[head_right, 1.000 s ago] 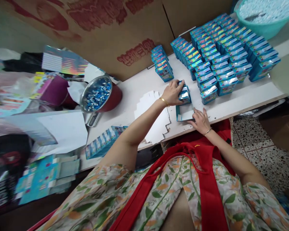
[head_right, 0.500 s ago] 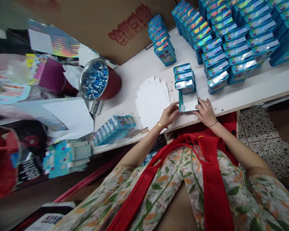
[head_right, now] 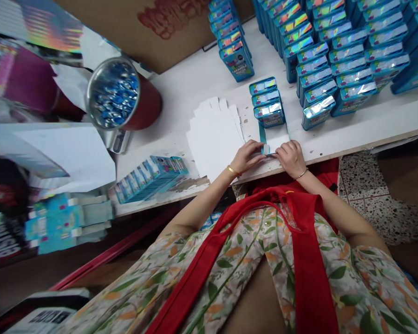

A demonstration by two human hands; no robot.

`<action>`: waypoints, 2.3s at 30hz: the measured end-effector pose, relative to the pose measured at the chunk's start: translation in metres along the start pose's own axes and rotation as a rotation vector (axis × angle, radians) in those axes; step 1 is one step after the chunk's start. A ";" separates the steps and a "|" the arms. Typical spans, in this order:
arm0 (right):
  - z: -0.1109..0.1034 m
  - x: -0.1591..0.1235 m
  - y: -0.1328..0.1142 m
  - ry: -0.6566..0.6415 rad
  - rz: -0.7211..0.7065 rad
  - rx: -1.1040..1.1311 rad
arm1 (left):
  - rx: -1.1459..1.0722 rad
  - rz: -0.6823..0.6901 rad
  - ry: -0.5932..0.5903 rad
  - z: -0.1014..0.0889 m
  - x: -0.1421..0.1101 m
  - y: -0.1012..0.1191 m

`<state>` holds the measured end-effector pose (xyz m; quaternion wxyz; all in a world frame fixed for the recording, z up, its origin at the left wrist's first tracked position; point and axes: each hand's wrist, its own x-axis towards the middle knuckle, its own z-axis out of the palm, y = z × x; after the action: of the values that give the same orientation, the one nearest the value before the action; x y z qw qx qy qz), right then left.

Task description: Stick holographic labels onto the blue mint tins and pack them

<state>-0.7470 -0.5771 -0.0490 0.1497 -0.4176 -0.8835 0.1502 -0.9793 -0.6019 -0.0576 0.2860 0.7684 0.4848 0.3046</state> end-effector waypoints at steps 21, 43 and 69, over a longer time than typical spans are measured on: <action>-0.023 0.002 0.017 0.066 -0.125 -0.014 | 0.354 -0.076 -0.015 -0.006 -0.001 0.020; -0.015 0.009 0.021 0.106 0.122 0.579 | 0.536 -0.237 -0.911 -0.030 0.104 0.075; 0.015 0.013 -0.010 -0.043 -0.094 0.061 | -0.122 0.096 -0.134 -0.027 0.007 -0.007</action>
<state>-0.7676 -0.5753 -0.0565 0.1499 -0.3678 -0.9002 0.1788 -1.0008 -0.5891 -0.0437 0.3491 0.7905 0.4079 0.2947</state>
